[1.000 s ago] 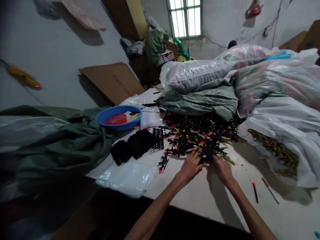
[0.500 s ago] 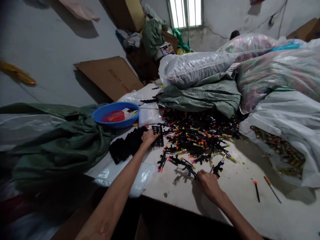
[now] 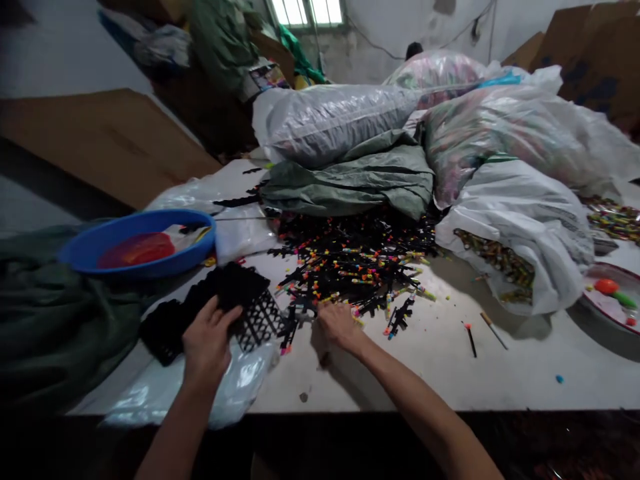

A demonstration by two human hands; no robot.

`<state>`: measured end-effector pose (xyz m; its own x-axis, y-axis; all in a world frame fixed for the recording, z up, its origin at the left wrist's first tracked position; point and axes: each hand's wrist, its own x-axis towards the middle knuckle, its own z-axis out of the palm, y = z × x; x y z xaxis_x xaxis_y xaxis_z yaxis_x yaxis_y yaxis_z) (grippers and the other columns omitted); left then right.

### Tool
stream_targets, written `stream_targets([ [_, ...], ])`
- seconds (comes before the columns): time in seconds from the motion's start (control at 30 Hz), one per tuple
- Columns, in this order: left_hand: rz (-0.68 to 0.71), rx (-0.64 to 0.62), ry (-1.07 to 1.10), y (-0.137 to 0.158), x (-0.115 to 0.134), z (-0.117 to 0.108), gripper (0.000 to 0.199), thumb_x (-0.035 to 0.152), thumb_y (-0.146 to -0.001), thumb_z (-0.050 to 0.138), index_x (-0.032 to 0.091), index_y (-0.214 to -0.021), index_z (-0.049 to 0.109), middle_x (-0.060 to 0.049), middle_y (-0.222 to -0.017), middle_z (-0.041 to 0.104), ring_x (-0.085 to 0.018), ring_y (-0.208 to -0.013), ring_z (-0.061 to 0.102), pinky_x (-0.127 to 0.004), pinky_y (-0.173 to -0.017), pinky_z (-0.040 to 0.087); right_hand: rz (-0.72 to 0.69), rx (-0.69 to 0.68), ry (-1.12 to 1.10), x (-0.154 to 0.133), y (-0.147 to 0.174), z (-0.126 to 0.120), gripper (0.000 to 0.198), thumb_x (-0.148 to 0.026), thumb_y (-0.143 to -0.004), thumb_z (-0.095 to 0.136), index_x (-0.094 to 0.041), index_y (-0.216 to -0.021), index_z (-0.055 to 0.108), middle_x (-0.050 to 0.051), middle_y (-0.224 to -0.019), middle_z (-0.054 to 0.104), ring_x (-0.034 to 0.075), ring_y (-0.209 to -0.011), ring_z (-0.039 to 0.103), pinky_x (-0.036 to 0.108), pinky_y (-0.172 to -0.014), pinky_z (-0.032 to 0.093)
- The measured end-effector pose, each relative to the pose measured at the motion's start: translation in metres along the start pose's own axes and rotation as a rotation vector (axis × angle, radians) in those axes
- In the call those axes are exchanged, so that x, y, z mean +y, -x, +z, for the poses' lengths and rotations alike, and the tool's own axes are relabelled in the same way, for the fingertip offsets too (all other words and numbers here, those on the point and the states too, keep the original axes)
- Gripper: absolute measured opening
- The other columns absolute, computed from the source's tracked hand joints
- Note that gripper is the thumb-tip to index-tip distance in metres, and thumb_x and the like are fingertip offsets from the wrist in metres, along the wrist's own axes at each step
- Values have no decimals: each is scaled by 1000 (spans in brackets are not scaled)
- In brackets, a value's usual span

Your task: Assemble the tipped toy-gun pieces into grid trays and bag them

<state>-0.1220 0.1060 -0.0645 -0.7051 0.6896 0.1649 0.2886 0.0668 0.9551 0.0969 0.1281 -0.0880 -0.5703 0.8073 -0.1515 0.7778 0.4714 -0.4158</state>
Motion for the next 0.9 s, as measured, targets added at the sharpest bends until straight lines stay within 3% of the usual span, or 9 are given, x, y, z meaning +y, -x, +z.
stream_targets([
  [0.1, -201, -181, 138, 75, -10, -15, 75, 30, -69, 68, 27, -138, 37, -5, -103, 63, -18, -91, 64, -32, -79, 55, 38, 46, -73, 26, 17, -5, 18, -25, -86, 49, -17, -99, 57, 8, -96, 65, 20, -85, 59, 26, -67, 38],
  [0.17, -283, -274, 166, 124, -17, -12, 76, 33, -73, 65, 26, -141, 31, -5, -105, 63, -18, -94, 64, -31, -80, 55, 45, 95, -257, 41, 42, -2, 11, -28, -81, 56, -17, -83, 56, 2, -79, 62, 16, -73, 56, 23, -61, 34],
  [0.27, -256, -370, 162, 180, -29, 6, 77, 34, -78, 62, 26, -143, 23, -8, -117, 58, -18, -102, 61, -29, -82, 54, 101, 154, -589, 60, 83, 8, 15, -27, -75, 59, -18, -69, 48, -3, -64, 51, 11, -60, 46, 21, -53, 29],
  [0.37, -232, -509, 69, 211, -37, 19, 81, 40, -81, 58, 24, -145, 12, -7, -106, 59, -14, -77, 65, -25, -61, 56, 144, 157, -757, 71, 109, 17, 22, -27, -70, 61, -19, -65, 41, -6, -59, 42, 9, -56, 37, 20, -50, 25],
  [0.47, -135, -639, -84, 217, -37, 16, 71, 43, -85, 52, 22, -144, 20, 1, -84, 57, -10, -54, 58, -22, -46, 49, 132, 144, -792, 73, 117, 19, 26, -27, -67, 62, -19, -62, 38, -7, -58, 38, 9, -56, 35, 20, -50, 24],
  [0.53, 40, -601, -250, 207, -34, 10, 57, 41, -85, 52, 23, -137, 36, 2, -78, 56, -10, -53, 56, -23, -50, 49, 139, 133, -761, 71, 115, 16, 25, -27, -67, 62, -19, -63, 39, -7, -59, 39, 9, -57, 36, 20, -51, 25],
  [0.63, 350, -485, -469, 180, -33, 7, 45, 37, -83, 57, 24, -125, 52, -4, -94, 62, -17, -79, 61, -32, -71, 51, 149, 104, -727, 64, 108, 10, 19, -27, -68, 63, -18, -72, 46, -6, -63, 47, 10, -58, 42, 20, -52, 28],
  [0.7, 508, -507, -536, 163, -38, 12, 43, 36, -79, 63, 23, -119, 57, -8, -108, 63, -23, -100, 58, -39, -85, 47, 124, 92, -757, 57, 100, 8, 17, -26, -70, 62, -18, -80, 52, -4, -67, 53, 11, -61, 46, 20, -53, 31],
  [0.9, 557, -594, -537, 148, -57, 23, 55, 31, -75, 67, 21, -127, 52, -6, -104, 67, -23, -103, 55, -43, -94, 37, 146, 108, -935, 35, 69, 23, 20, -33, -72, 63, -15, -78, 57, -3, -63, 54, 11, -57, 48, 20, -51, 35],
])
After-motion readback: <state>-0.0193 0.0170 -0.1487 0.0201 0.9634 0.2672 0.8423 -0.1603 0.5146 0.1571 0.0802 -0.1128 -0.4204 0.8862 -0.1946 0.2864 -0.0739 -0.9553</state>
